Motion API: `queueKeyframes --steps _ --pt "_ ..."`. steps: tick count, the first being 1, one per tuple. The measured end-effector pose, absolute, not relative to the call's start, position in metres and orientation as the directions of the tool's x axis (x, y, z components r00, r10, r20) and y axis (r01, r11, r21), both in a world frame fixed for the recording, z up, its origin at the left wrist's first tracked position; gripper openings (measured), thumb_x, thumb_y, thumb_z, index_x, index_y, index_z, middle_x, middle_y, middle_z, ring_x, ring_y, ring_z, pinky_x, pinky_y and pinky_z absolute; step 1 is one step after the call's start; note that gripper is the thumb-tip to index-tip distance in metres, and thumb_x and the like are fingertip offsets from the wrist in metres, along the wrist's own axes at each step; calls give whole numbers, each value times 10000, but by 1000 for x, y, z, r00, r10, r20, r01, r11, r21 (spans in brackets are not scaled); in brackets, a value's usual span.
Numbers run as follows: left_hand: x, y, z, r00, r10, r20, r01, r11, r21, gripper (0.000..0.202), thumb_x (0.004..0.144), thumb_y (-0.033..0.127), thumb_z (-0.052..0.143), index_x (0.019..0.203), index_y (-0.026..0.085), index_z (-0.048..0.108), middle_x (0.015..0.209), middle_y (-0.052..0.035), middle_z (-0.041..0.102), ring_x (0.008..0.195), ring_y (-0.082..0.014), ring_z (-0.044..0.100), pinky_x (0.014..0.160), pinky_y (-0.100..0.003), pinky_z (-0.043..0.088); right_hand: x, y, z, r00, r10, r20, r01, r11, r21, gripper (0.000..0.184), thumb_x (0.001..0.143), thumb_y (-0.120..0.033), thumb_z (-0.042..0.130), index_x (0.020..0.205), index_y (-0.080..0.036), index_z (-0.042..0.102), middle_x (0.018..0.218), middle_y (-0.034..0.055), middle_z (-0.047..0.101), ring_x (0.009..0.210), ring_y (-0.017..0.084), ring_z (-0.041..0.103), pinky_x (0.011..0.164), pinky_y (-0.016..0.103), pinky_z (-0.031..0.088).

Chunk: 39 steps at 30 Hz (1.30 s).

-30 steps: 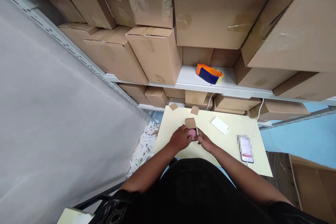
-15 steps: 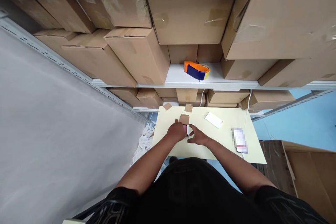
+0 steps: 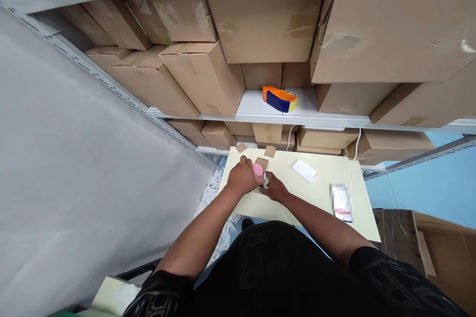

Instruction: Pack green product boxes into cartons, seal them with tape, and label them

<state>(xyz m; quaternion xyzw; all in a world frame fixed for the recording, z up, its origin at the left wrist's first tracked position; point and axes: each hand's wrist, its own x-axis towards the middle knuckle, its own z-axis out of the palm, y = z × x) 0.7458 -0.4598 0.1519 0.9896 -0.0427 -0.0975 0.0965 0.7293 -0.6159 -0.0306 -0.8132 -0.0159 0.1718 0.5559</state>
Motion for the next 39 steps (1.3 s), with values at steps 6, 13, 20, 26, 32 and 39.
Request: queueKeyframes --steps 6,13,20,26,32,39 --pt "742 -399 195 972 218 88 93 -699 709 340 708 362 703 987 190 617 1100 -81 613 944 -247 662 853 -374 566 737 -614 -24 907 259 -332 -172 -492 -854 817 678 -413 876 1391 -255 511 1363 115 619 1162 346 642 960 452 520" --pt "719 -360 143 946 183 -266 143 501 853 380 760 380 622 1060 148 633 974 -76 710 805 -196 665 688 -318 588 710 -635 26 946 239 -217 -82 -473 -877 1121 654 -466 890 1603 -264 330 1682 152 305 1531 384 318 1231 577 288" --pt "691 -387 108 861 -354 -365 500 720 480 456 859 387 600 1191 80 658 999 -140 759 815 -232 715 787 -364 598 693 -586 130 974 224 22 -19 180 -983 689 763 -552 833 1353 -269 620 1336 100 684 1269 334 614 1058 500 504" --pt "680 -397 104 777 -578 -248 620 639 455 512 908 457 703 1327 176 616 1182 -130 723 999 -267 720 826 -364 571 701 -561 153 997 69 -45 -59 212 -976 500 713 -529 882 1041 -212 678 856 37 739 810 246 687 722 371 572" --pt "679 -398 92 706 -663 -250 688 556 467 626 894 685 639 1152 116 690 949 -121 736 599 -139 632 509 -241 430 703 -570 159 986 150 -68 -120 364 -924 610 750 -528 831 1248 -253 610 1072 79 743 857 266 699 582 327 541" --pt "681 -410 111 783 -573 -243 604 605 518 620 849 591 760 1307 205 602 1229 -136 687 1007 -275 714 752 -340 560 714 -574 163 997 -25 -67 -54 346 -937 699 681 -466 904 1268 -279 573 1024 40 721 858 232 679 713 357 575"
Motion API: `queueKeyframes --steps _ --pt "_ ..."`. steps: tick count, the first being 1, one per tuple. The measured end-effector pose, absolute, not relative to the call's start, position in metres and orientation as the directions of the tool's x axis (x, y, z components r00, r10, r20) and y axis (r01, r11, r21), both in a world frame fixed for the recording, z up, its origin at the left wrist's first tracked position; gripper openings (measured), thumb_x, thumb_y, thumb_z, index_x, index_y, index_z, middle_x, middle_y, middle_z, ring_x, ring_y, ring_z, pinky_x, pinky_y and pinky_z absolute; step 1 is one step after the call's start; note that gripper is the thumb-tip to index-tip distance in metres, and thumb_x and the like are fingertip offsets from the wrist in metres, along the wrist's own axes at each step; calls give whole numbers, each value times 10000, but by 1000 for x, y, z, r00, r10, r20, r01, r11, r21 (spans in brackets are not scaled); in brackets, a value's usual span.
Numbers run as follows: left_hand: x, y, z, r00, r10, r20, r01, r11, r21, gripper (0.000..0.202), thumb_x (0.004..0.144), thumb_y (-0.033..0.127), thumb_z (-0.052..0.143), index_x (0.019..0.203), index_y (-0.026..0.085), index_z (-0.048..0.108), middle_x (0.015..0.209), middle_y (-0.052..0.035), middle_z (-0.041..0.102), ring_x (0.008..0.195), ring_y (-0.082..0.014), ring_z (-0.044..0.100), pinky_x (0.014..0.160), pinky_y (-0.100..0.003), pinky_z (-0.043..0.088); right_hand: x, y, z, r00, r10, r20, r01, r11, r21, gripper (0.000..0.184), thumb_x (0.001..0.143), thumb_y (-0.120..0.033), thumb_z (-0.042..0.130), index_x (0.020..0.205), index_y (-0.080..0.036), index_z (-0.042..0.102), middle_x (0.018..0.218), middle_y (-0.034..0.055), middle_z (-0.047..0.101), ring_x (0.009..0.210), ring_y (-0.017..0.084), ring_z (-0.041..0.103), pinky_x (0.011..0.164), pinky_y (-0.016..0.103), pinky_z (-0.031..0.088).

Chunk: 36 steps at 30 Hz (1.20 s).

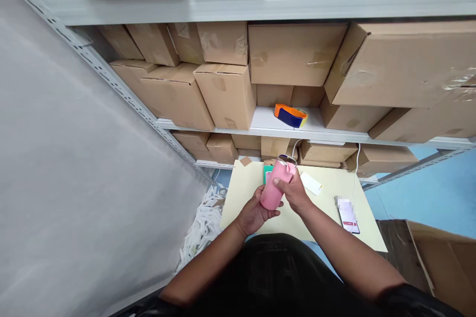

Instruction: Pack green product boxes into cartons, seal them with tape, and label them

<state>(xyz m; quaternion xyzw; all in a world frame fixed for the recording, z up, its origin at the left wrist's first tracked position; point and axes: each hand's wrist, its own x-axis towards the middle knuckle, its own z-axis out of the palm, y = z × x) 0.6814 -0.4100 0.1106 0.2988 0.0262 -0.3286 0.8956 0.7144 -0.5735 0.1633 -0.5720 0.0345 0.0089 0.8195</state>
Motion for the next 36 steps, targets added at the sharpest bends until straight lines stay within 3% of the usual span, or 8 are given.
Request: queueKeyframes --steps 2,7,14,16,21,27,33,36 --pt "681 -412 110 820 -516 -249 557 617 556 597 811 462 838 1306 234 594 1200 -106 692 933 -238 722 679 -279 531 714 -575 163 998 -20 -64 -52 363 -930 734 674 -471 908 1286 -291 545 1052 38 713 862 223 672 701 344 575" --pt "680 -414 96 757 -587 -286 638 569 519 674 859 695 672 1177 101 672 990 -141 720 642 -164 660 476 -228 402 710 -583 168 975 201 -98 -177 420 -890 580 736 -506 825 1207 -241 615 1138 111 728 900 288 690 551 317 530" --pt "676 -423 110 833 -524 -178 518 624 585 621 829 473 822 1346 251 559 1304 -133 655 1127 -306 689 852 -394 575 716 -580 165 991 -1 -131 -120 396 -910 682 726 -504 863 1292 -280 555 1064 46 722 815 225 684 564 290 538" --pt "675 -424 109 860 -478 -179 477 627 616 634 790 375 865 1332 256 559 1268 -114 668 1057 -282 717 792 -340 574 716 -580 165 993 -6 -121 -109 393 -913 712 719 -517 863 1313 -284 548 1085 42 721 887 241 687 637 314 565" --pt "675 -420 100 764 -591 -257 627 591 507 669 914 682 570 1204 85 655 1008 -165 725 659 -198 695 485 -255 462 716 -585 171 972 194 -131 -211 490 -846 596 764 -515 794 1257 -238 605 1168 106 735 980 310 699 695 374 574" --pt "672 -420 109 846 -495 -198 514 660 549 622 843 459 801 1372 235 562 1327 -150 650 1088 -297 703 812 -365 567 717 -575 164 991 3 -137 -124 443 -888 642 740 -511 851 1269 -271 578 1050 39 736 838 237 694 670 340 564" --pt "674 -416 101 747 -628 -217 643 602 473 748 923 718 533 1266 63 648 999 -180 730 754 -230 708 562 -282 499 713 -576 161 977 156 -149 -204 453 -868 509 795 -579 742 1141 -219 643 1006 93 752 779 270 693 583 356 533" --pt "674 -417 103 762 -608 -222 629 612 480 704 926 702 554 1293 105 632 1118 -190 721 899 -271 722 650 -323 558 714 -573 160 986 59 -156 -166 404 -900 496 784 -573 776 1119 -248 610 934 50 739 724 240 675 582 340 527"
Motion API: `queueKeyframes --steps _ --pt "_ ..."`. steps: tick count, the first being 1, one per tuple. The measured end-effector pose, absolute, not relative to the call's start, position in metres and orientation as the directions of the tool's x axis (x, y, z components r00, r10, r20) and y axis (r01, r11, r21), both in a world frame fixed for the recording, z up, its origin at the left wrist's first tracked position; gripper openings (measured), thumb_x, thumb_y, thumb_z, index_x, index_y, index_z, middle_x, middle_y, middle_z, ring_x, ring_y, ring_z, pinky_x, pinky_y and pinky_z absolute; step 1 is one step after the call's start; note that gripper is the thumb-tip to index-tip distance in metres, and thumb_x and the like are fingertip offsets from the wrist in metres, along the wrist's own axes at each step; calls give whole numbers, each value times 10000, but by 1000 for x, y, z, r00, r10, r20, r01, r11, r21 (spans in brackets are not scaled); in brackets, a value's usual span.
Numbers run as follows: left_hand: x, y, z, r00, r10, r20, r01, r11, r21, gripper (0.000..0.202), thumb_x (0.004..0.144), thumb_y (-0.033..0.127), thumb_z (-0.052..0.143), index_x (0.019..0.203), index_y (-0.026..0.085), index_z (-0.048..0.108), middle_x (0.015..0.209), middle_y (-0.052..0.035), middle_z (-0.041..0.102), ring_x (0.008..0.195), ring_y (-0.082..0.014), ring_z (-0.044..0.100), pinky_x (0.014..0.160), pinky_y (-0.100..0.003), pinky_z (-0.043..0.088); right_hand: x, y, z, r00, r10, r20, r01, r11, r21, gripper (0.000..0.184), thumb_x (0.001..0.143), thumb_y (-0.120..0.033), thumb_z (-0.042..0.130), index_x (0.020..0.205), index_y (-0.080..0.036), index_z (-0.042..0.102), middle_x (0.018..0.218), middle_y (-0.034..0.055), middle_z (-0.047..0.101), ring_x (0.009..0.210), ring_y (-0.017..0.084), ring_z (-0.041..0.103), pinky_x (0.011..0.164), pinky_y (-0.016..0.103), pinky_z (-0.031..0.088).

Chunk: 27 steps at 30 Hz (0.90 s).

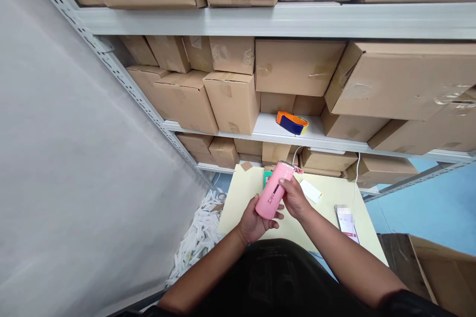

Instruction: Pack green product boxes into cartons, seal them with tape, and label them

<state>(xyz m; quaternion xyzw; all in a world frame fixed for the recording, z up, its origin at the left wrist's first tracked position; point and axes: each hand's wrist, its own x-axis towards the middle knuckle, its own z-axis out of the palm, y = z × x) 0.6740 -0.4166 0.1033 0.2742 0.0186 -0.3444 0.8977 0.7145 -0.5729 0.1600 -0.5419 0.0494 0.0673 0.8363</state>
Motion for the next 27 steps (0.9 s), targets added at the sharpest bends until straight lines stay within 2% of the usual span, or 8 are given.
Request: queueKeyframes --steps 3,5,8,11,15,20,24,27 --pt "675 -418 109 852 -482 -205 502 639 582 561 844 445 799 1323 238 591 1251 -122 685 1056 -274 705 765 -335 585 716 -570 159 990 -68 -122 -90 354 -931 583 754 -555 833 1182 -290 539 900 -3 700 714 210 651 588 318 529" --pt "675 -417 109 869 -448 -208 472 628 619 570 804 358 838 1307 244 593 1220 -109 688 992 -257 722 713 -297 574 717 -570 159 993 -50 -103 -78 362 -929 598 764 -560 824 1211 -289 535 926 -1 693 750 209 651 616 319 535" --pt "676 -416 107 813 -508 -286 572 599 560 566 886 569 688 1240 130 640 1078 -162 710 807 -240 722 572 -274 529 719 -575 161 992 55 -115 -127 407 -904 553 809 -561 769 1241 -279 569 951 15 701 773 212 650 643 323 532" --pt "676 -415 106 790 -533 -303 606 604 517 640 922 669 575 1238 116 639 1101 -191 703 856 -264 715 614 -314 555 720 -576 161 993 20 -119 -117 407 -906 551 781 -516 808 1230 -277 597 987 20 703 837 219 650 719 332 538" --pt "676 -416 110 873 -434 -221 465 607 645 605 827 456 820 1333 255 555 1269 -133 644 1089 -281 666 801 -374 586 719 -575 160 994 -59 -89 -64 343 -937 588 727 -552 856 1175 -264 609 1083 43 705 950 243 640 809 353 533" --pt "678 -420 111 906 -351 -237 399 517 758 642 762 341 892 1305 247 563 1299 -124 588 1088 -261 627 873 -430 585 719 -584 168 991 35 -132 -135 401 -906 670 851 -809 563 1236 -267 640 1168 78 712 1012 273 654 833 400 542" --pt "679 -427 98 906 -365 -216 378 462 802 643 728 347 912 1278 246 594 1326 -110 582 1059 -240 617 851 -373 564 727 -598 168 957 -67 -281 -241 355 -903 513 770 -632 770 1112 -264 662 1032 38 724 860 231 651 748 360 543" --pt "690 -426 80 879 -413 -237 386 327 863 498 840 514 785 1197 193 655 1208 -113 662 985 -217 634 804 -309 522 728 -613 152 949 -167 -268 -220 263 -939 463 722 -531 805 1057 -242 671 950 26 718 795 222 629 695 340 520"
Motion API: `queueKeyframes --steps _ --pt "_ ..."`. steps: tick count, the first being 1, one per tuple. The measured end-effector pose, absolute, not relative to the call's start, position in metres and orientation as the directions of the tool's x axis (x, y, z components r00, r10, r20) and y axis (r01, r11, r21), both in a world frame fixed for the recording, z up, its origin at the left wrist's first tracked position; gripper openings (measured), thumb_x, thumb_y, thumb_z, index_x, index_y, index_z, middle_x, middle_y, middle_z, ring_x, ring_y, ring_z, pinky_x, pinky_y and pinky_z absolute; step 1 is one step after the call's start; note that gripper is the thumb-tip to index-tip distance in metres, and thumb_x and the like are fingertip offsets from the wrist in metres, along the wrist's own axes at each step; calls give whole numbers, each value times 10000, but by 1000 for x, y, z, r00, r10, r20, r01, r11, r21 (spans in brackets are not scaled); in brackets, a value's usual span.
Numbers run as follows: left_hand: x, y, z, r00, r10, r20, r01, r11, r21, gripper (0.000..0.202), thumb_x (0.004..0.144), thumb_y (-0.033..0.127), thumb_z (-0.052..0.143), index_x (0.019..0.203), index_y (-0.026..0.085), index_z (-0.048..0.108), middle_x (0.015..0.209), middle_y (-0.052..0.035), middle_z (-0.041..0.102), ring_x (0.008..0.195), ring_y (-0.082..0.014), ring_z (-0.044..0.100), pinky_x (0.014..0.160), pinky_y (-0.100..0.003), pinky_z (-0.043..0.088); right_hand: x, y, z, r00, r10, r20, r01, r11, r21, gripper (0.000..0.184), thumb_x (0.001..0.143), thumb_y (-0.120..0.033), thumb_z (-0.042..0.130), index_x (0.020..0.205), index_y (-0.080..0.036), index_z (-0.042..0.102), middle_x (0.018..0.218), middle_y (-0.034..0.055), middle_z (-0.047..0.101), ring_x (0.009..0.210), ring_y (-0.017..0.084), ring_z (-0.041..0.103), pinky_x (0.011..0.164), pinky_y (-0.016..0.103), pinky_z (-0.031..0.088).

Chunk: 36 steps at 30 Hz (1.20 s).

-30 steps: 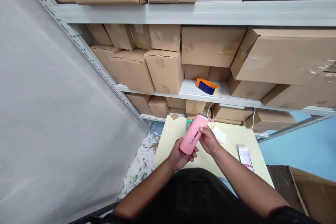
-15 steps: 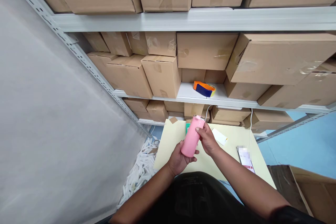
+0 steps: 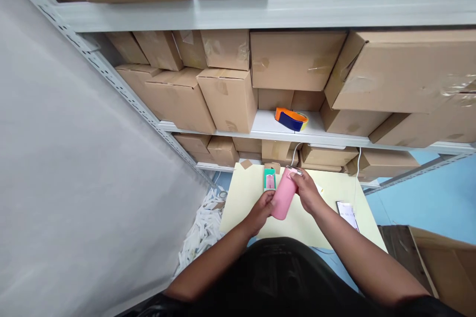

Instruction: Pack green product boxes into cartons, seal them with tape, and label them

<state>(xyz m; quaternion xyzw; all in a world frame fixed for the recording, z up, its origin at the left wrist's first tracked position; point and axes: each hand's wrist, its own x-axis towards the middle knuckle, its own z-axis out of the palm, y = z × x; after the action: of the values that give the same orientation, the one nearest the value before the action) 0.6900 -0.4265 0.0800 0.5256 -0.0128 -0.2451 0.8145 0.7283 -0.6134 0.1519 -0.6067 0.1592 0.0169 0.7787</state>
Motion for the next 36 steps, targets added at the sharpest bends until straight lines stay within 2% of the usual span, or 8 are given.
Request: queueKeyframes --steps 3,6,13,17,21,26,32,36 --pt "720 -420 62 883 -316 -348 354 -39 934 392 944 538 610 1021 165 703 1055 -114 730 957 -230 670 799 -306 511 720 -636 126 923 -288 -253 -217 150 -964 450 732 -502 774 1079 -231 677 952 30 716 807 230 628 684 335 504" --pt "765 -413 49 911 -117 -395 287 -509 812 231 943 399 607 969 195 711 1038 -79 764 976 -231 690 844 -297 500 707 -662 100 877 -400 -268 -274 43 -961 471 726 -478 770 1111 -224 676 990 39 716 857 243 642 706 335 504" --pt "871 -422 13 875 20 -483 323 -768 553 357 910 480 615 966 145 726 1208 -207 737 1206 -369 647 968 -402 468 670 -694 75 840 -474 -263 -297 4 -955 484 745 -452 755 1158 -223 649 1048 70 729 937 281 661 774 376 526" --pt "917 -439 -15 829 87 -553 379 -815 439 525 887 582 579 1017 98 737 1240 -283 709 1235 -428 633 943 -440 484 647 -704 69 850 -444 -284 -332 -33 -943 485 770 -468 760 1167 -226 623 1061 84 734 970 302 670 809 400 533" --pt "941 -450 -36 760 109 -641 453 -796 401 481 869 579 588 900 123 738 914 -224 773 927 -378 731 750 -400 514 631 -721 62 843 -458 -281 -359 -91 -929 463 787 -484 751 1153 -233 619 1070 88 730 992 307 674 833 406 535" --pt "938 -455 -35 723 86 -686 543 -684 487 320 807 469 708 749 158 659 606 -110 673 646 -257 672 556 -305 432 633 -744 54 828 -462 -318 -403 -97 -910 469 791 -485 729 1161 -216 623 1047 80 734 970 293 679 813 385 538" --pt "898 -446 2 732 39 -680 607 -490 626 225 855 341 618 708 178 569 584 -28 609 515 -151 594 447 -237 316 671 -748 53 835 -453 -314 -387 -76 -919 443 767 -437 734 1134 -205 645 1005 63 733 900 261 661 753 345 515" --pt "849 -436 29 734 -37 -678 615 -387 687 164 825 292 631 720 180 574 637 -22 655 541 -139 632 457 -222 351 696 -737 61 874 -404 -269 -312 -45 -949 416 771 -405 724 1131 -211 652 960 46 722 854 237 642 741 331 503"
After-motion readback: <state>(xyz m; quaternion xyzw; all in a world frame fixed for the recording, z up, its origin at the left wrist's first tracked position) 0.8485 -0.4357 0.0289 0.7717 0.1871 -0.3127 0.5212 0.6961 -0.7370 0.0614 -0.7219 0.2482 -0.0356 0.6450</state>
